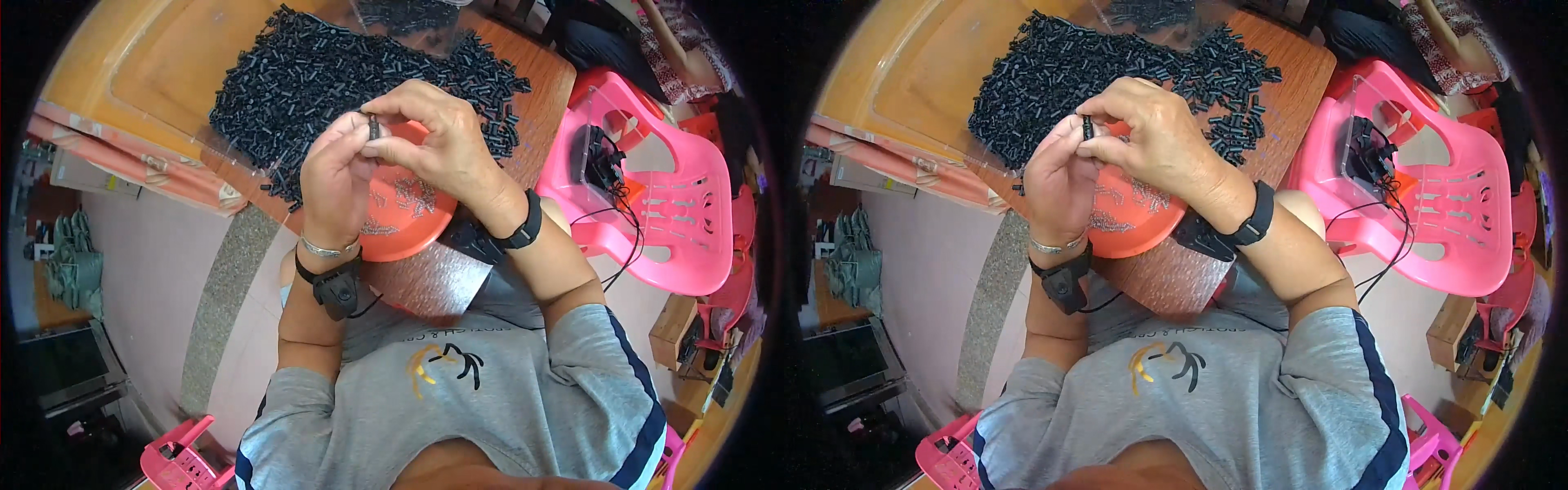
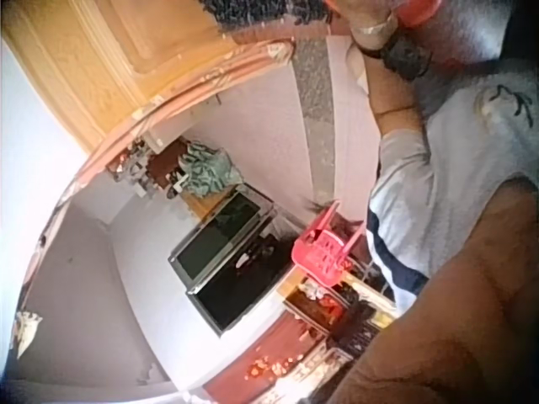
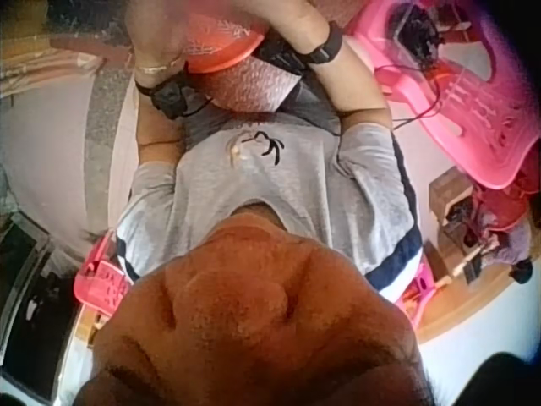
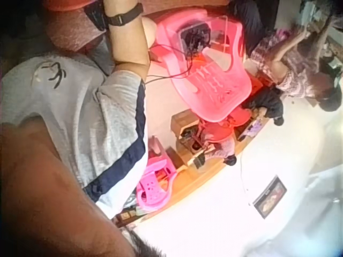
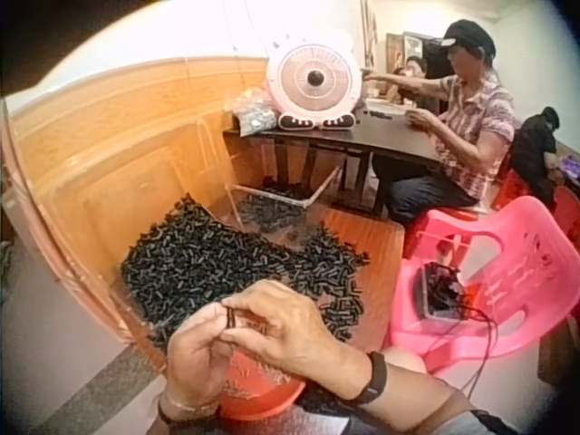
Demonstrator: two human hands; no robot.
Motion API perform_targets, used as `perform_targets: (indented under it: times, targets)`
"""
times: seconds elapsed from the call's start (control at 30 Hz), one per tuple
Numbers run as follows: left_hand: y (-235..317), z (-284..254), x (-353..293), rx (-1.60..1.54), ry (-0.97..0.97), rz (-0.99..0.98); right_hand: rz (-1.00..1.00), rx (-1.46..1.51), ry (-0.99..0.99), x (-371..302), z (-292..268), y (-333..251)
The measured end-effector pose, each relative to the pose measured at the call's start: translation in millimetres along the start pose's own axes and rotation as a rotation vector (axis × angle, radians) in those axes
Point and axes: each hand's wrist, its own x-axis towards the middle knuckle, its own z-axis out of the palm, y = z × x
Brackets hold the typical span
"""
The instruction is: The person assembles small components by picking up black plastic pieces and inserting metal pins into them by hand.
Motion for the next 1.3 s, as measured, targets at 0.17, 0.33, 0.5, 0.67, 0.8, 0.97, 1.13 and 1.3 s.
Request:
perform_targets:
  times: [0.17,0.33,0.5,0.67,0.8,0.97,1.13,1.3]
  targets:
    - [2.9,5.9,-0.1,-0.020,0.022,0.023,-0.025,0.061,0.034,2.4,-2.2,1.4]
    - [5.4,5.6,0.0,-0.051,0.026,-0.010,-0.038,0.092,0.055,1.9,-0.5,0.8]
    - [7.4,8.1,-0.2,-0.012,0.030,-0.009,-0.012,0.090,0.008,1.5,-3.8,0.6]
    - [7.0,9.6,-1.2,0.046,0.032,-0.001,0.000,0.097,0.006,1.7,-4.7,-2.3]
    - [5.8,5.7,-0.7,0.071,0.015,-0.016,-0.031,0.072,0.013,2.3,-4.7,-1.9]
    - [7.2,2.2,-0.6,0.128,0.008,-0.042,-0.055,0.048,0.017,2.6,-2.7,-1.9]
    - [5.1,6.1,0.1,-0.014,0.004,-0.038,-0.061,-0.012,0.032,1.9,-0.9,-3.4]
    - [-0.4,10.0,-1.8,-0.076,0.079,-0.014,-0.076,-0.120,0.043,-1.1,1.8,-5.4]
